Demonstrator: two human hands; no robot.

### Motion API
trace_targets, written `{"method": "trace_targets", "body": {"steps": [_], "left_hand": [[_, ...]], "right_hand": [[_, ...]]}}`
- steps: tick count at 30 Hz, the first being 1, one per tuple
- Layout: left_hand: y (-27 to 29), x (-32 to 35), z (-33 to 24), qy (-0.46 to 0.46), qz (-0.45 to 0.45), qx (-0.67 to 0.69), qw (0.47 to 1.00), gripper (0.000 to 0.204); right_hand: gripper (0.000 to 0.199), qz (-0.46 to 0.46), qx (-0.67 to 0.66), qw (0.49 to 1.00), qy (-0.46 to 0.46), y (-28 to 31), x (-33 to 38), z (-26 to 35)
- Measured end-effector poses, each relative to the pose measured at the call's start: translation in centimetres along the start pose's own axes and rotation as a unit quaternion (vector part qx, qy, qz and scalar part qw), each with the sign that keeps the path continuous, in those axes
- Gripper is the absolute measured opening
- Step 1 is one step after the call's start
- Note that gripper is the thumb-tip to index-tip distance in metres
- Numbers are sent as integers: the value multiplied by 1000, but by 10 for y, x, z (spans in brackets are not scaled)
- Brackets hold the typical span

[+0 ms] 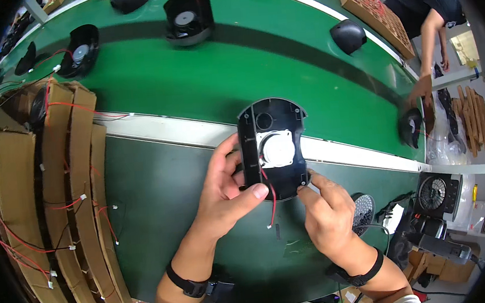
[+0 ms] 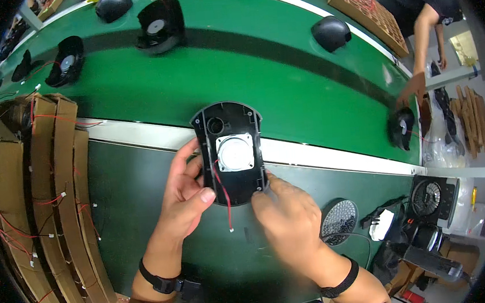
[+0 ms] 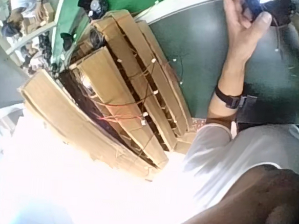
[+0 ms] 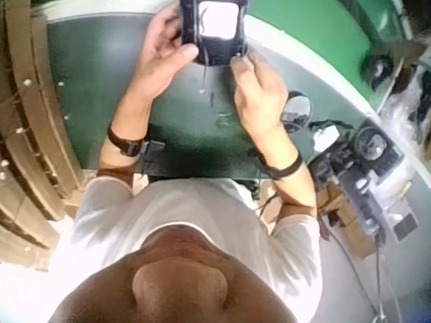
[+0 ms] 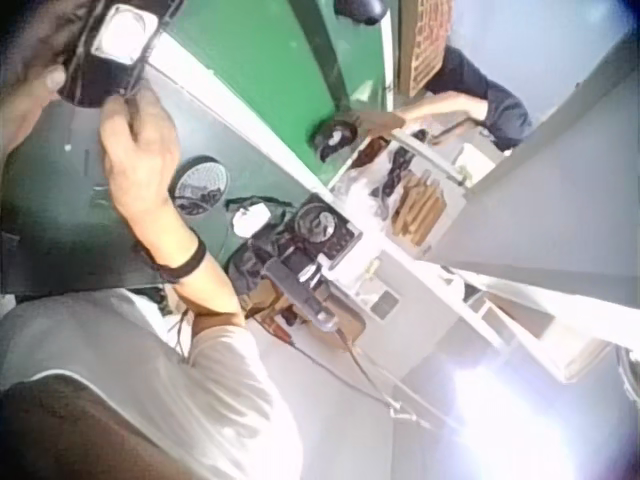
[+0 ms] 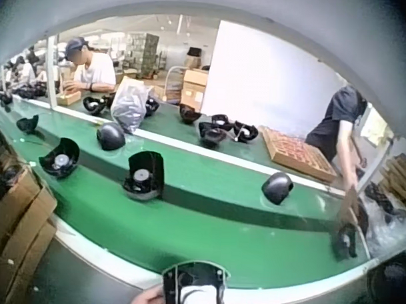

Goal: The recorder uses an electric screwdriver to assemble small speakers on a factory assembly line.

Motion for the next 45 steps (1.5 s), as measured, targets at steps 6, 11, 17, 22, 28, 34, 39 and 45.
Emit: {"method": "trace_targets", "body": {"steps": [6,11,17,22,28,34,39,45], "left_hand": [[7,-4,-10,-18,-38,-84,996,78],[33,17,-47,-148,-106,-495,849,60],[37,13,-76,-142,-175,-537,813,59],[45,14,-79,-135,-214,-511,822,60],[50,13,-75,-128,-211,-490,836,57],[57,16,-63,-141,-228,-440,857,54],[60,21,-69,-156,-289,-459,826,52],[71,24,-71,-203,-274,-385,858,48]], "right_hand": [[27,51,-62,997,8,0,-6,-2],[23,-115,-310,917,-223,-7,-62,-83],[54,-71,-235,929,-276,-55,-261,-252],[66,-50,-98,970,-215,-55,-401,-276],[56,30,-124,945,-302,-89,-454,-314],[35,-133,-101,965,-204,-85,-375,-304],[36,-42,-88,975,-201,-39,-224,-160],[24,30,-61,994,-80,-31,-76,-21]]}}
Point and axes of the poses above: each hand's wrist, its own x-axis away from the middle knuckle, its own y-axis out of the back of the hand, z = x × y, the point moved 8 cm from there along -x, towards the middle knuckle, and after that the axes turned 9 degrees about z, right-handed, at the moved point
